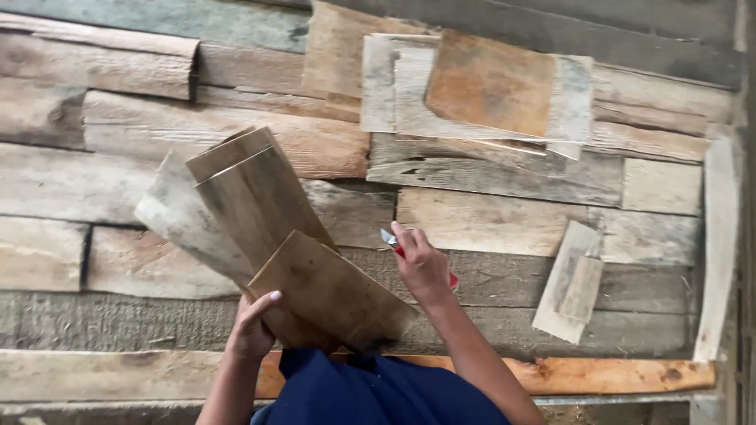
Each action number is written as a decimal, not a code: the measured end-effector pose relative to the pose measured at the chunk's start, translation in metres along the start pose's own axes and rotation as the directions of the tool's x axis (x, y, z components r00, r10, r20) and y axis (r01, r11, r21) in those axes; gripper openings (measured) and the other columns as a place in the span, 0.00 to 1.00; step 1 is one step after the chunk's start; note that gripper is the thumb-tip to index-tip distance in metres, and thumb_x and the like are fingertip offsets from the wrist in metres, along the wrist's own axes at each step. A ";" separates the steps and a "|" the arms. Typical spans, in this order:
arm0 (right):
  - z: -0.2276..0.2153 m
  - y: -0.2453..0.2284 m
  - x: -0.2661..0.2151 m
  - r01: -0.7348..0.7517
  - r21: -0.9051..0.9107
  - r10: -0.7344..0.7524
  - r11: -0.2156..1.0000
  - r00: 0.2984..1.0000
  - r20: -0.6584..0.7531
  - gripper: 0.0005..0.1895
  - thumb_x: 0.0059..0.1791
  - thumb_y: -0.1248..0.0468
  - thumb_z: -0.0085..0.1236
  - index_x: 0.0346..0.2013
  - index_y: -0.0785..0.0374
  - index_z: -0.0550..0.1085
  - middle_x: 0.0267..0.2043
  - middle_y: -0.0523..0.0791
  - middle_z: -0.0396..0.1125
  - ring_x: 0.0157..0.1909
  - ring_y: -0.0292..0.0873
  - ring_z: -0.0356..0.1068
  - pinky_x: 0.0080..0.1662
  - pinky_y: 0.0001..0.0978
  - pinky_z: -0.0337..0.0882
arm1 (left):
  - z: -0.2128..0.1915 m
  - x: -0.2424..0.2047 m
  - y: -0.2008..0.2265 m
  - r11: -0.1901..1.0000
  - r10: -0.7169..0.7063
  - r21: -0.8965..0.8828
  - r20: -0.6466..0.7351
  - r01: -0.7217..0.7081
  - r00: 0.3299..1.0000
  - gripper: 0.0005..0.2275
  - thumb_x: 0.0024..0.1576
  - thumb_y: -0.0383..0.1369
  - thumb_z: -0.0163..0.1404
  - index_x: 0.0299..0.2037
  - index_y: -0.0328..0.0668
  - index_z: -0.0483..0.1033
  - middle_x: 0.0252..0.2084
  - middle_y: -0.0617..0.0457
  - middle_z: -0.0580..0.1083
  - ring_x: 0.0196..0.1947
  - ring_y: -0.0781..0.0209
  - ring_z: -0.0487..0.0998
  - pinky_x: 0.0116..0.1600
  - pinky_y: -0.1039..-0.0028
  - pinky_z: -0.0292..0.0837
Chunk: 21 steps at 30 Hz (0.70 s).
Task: Cutting thin wood strips to length by scoring them with a utility knife and snapping them by hand.
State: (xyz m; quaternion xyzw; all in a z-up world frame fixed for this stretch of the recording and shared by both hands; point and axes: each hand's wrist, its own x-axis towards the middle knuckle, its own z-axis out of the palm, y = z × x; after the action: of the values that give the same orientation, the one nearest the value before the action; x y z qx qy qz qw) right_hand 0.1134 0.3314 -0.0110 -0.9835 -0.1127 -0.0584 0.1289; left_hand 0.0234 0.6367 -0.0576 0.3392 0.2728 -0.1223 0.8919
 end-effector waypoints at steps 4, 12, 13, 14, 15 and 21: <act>0.010 0.004 0.002 0.010 -0.019 -0.010 1.000 1.000 0.001 0.29 0.44 0.67 0.67 0.60 0.61 0.72 0.38 0.47 0.70 0.21 0.38 0.70 0.23 0.24 0.78 | -0.012 0.010 -0.004 1.000 0.000 -0.026 -0.006 0.000 1.000 0.25 0.49 0.25 0.49 0.61 0.27 0.66 0.52 0.36 0.72 0.48 0.48 0.72 0.52 0.67 0.64; 0.013 0.008 0.004 0.115 -0.039 -0.117 0.993 0.993 -0.034 0.28 0.41 0.76 0.66 0.55 0.65 0.73 0.36 0.50 0.73 0.25 0.41 0.74 0.24 0.26 0.79 | 0.006 0.009 0.003 1.000 -0.011 -0.011 -0.031 0.010 0.999 0.29 0.47 0.23 0.47 0.64 0.28 0.63 0.56 0.36 0.69 0.53 0.46 0.68 0.58 0.64 0.61; 0.014 0.007 0.004 0.113 -0.040 -0.114 0.993 0.993 -0.034 0.28 0.41 0.76 0.66 0.55 0.65 0.73 0.36 0.50 0.73 0.25 0.41 0.74 0.24 0.26 0.79 | 0.012 0.007 0.006 1.000 -0.013 -0.009 -0.029 0.013 0.999 0.29 0.47 0.23 0.47 0.64 0.28 0.63 0.56 0.36 0.69 0.53 0.46 0.68 0.58 0.64 0.61; 0.015 0.008 0.005 0.147 -0.044 -0.148 0.988 0.988 -0.029 0.24 0.41 0.77 0.65 0.50 0.64 0.71 0.36 0.50 0.74 0.29 0.44 0.76 0.30 0.29 0.81 | 0.017 0.006 0.008 1.000 -0.031 -0.004 -0.063 0.030 0.998 0.31 0.45 0.23 0.46 0.65 0.28 0.62 0.58 0.34 0.68 0.55 0.43 0.67 0.60 0.61 0.60; 0.016 0.008 0.005 0.182 -0.049 -0.183 0.982 0.983 -0.024 0.22 0.41 0.79 0.64 0.46 0.63 0.70 0.36 0.50 0.76 0.34 0.46 0.79 0.36 0.32 0.84 | 0.023 0.005 0.011 0.999 -0.048 0.000 -0.096 0.049 0.994 0.33 0.44 0.23 0.46 0.66 0.28 0.61 0.60 0.33 0.67 0.58 0.40 0.66 0.62 0.59 0.59; 0.027 0.015 0.005 0.252 -0.100 -0.250 0.963 0.968 0.027 0.10 0.47 0.78 0.56 0.39 0.65 0.70 0.25 0.46 0.69 0.18 0.36 0.65 0.18 0.24 0.71 | 0.047 0.000 0.024 0.992 -0.111 0.042 -0.160 0.119 0.981 0.38 0.40 0.25 0.46 0.68 0.29 0.57 0.62 0.29 0.65 0.62 0.33 0.64 0.65 0.48 0.59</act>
State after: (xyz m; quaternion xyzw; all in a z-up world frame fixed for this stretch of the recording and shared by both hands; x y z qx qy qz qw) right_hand 0.1243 0.3259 -0.0391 -0.9670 -0.2342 -0.0729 0.0688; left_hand 0.0520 0.6225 -0.0151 0.3542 0.3582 -0.1537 0.8501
